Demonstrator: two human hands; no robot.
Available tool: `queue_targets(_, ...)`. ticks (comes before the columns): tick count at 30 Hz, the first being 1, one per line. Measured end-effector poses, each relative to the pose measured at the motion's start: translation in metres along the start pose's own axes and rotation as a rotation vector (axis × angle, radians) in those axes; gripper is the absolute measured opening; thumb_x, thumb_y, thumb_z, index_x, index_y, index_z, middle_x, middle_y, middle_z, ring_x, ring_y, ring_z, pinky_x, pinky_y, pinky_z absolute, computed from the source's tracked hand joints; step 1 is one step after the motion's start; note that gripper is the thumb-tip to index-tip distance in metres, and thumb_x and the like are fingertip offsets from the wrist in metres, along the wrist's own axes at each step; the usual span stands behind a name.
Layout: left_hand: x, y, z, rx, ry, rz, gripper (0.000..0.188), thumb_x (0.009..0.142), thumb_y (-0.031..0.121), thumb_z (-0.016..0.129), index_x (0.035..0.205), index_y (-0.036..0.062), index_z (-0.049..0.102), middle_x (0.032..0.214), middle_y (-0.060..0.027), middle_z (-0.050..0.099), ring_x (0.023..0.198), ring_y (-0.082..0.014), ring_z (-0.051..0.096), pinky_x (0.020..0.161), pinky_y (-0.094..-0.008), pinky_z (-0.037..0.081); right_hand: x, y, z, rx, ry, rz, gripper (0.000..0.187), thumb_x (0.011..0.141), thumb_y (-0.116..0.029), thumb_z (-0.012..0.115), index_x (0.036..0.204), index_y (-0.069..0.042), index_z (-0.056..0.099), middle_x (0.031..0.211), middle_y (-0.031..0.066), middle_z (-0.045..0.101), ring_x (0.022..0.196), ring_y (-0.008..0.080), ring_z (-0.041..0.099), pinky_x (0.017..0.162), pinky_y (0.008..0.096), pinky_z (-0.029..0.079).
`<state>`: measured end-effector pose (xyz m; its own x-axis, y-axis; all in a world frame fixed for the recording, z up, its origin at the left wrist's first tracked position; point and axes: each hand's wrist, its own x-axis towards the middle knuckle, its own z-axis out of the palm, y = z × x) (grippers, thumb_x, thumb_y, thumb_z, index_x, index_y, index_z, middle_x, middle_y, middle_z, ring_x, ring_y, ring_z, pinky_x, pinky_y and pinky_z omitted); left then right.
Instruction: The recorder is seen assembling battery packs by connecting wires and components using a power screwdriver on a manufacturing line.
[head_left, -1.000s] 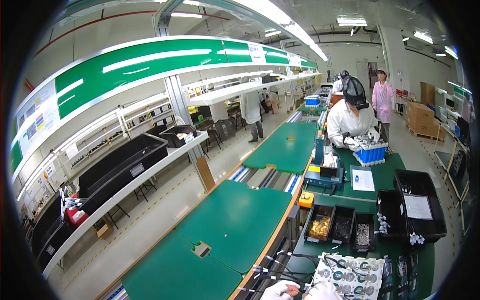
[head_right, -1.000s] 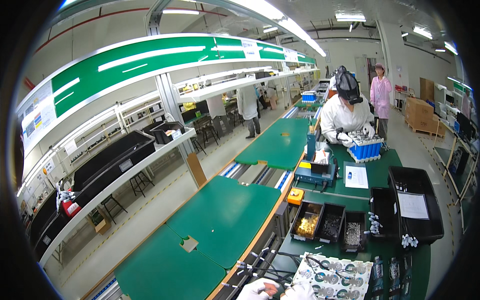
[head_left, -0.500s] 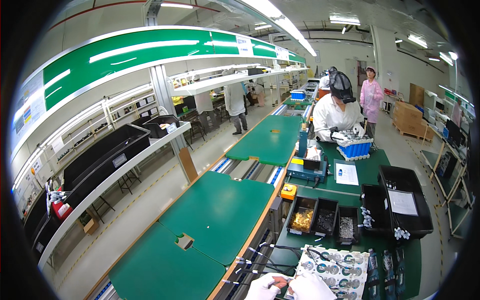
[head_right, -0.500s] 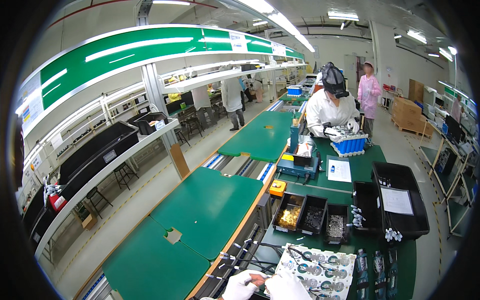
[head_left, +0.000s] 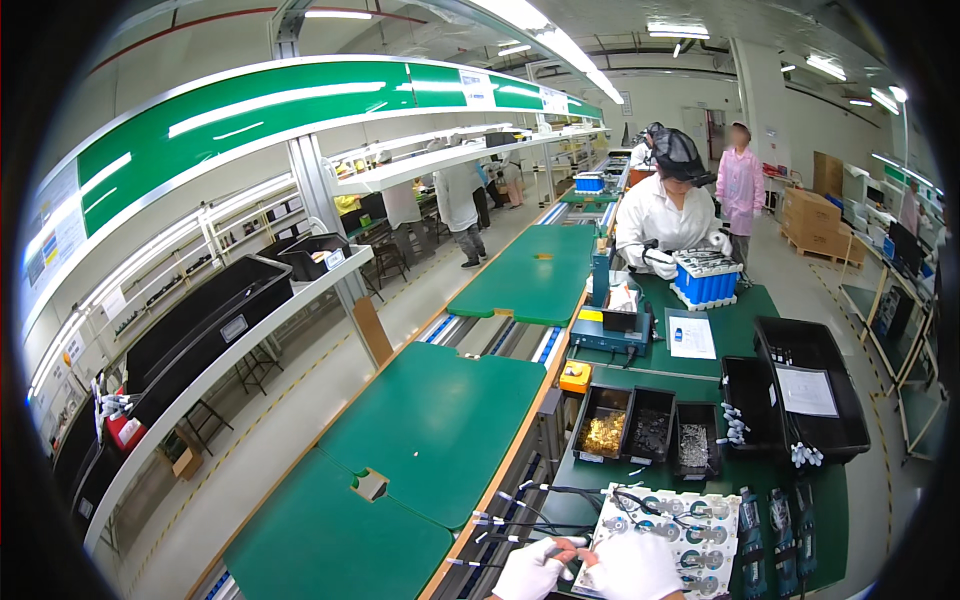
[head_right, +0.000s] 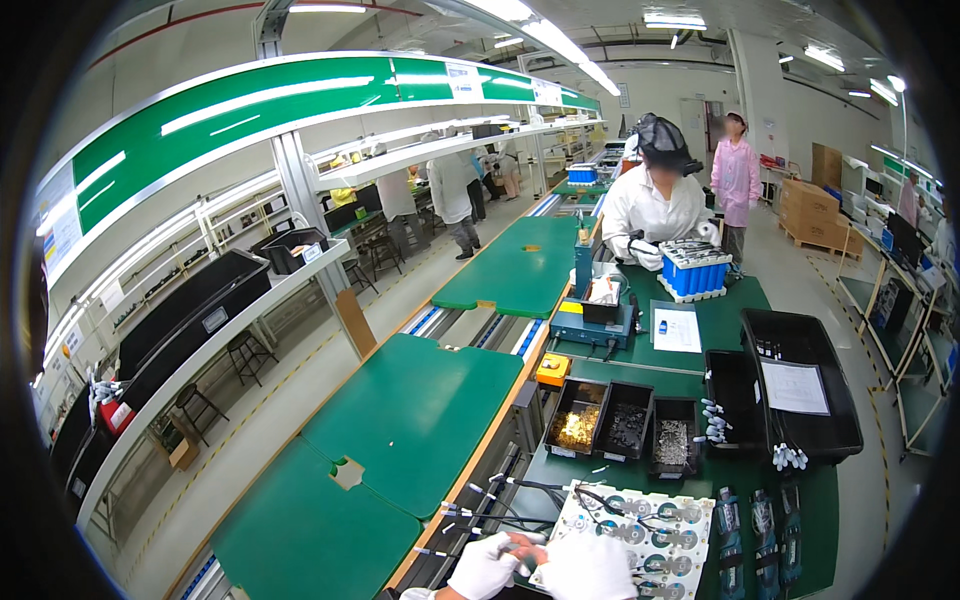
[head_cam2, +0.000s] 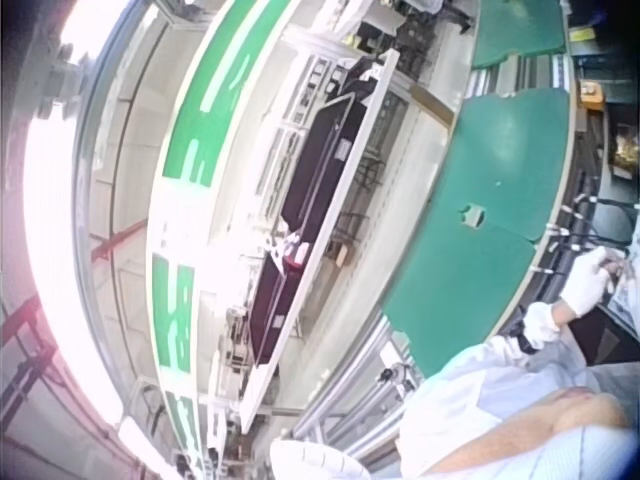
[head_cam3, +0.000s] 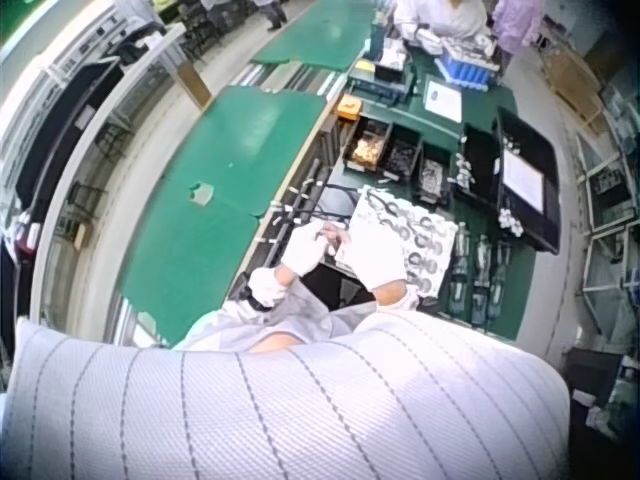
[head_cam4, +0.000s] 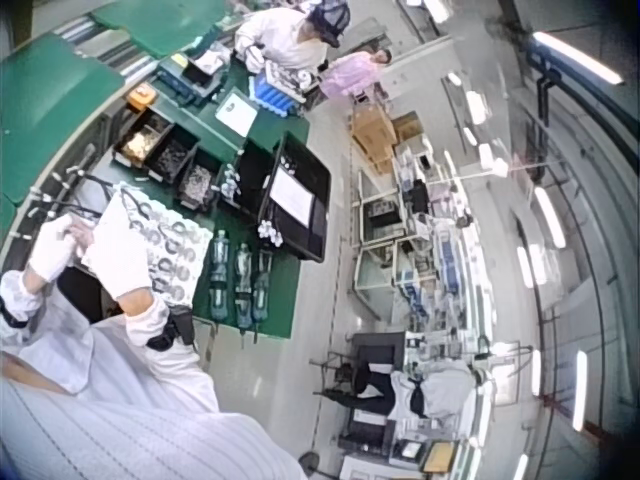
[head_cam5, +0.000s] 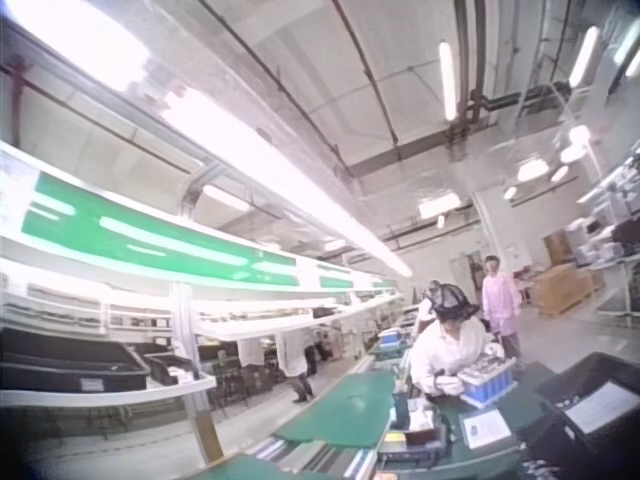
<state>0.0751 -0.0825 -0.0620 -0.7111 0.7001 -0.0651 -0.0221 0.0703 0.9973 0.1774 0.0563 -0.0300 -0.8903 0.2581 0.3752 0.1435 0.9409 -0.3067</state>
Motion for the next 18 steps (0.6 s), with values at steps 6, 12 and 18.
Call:
queue_targets(6,0.002,-0.023,-0.004,0.341,0.061,0.201,0.012,0.094,0.015,0.060,0.097,0.0065,0.067,0.070,-0.0112,0.067,0.061,-0.0220,0.066,0.058,-0.0334,0.051,0.007,0.021,0.018,0.048,0.054,-0.053,0.015,0.080,-0.024,0.062,0.078,-0.009,0.065,0.077,0.0133,0.063,0.080,0.0323,0.062,0.074,0.0449,0.049)
queue_targets(12,0.004,-0.027,-0.011,0.336,0.045,0.268,0.012,0.093,0.015,0.062,0.094,0.0050,0.068,0.070,-0.0106,0.066,0.058,-0.0187,0.064,0.055,-0.0320,0.049,0.002,0.029,0.053,-0.176,0.036,-0.130,0.014,0.079,-0.020,0.062,0.081,-0.006,0.066,0.081,0.0168,0.063,0.078,0.0348,0.062,0.073,0.0462,0.049)
queue_targets(18,0.016,-0.030,-0.011,0.236,0.096,0.172,0.017,0.094,0.018,0.062,0.092,0.0016,0.068,0.076,-0.0063,0.067,0.064,-0.0121,0.063,0.060,-0.0277,0.050,0.002,0.020,0.042,-0.245,0.054,-0.109,0.014,0.078,-0.019,0.062,0.074,-0.007,0.066,0.076,0.0167,0.063,0.076,0.0352,0.062,0.071,0.0465,0.049)
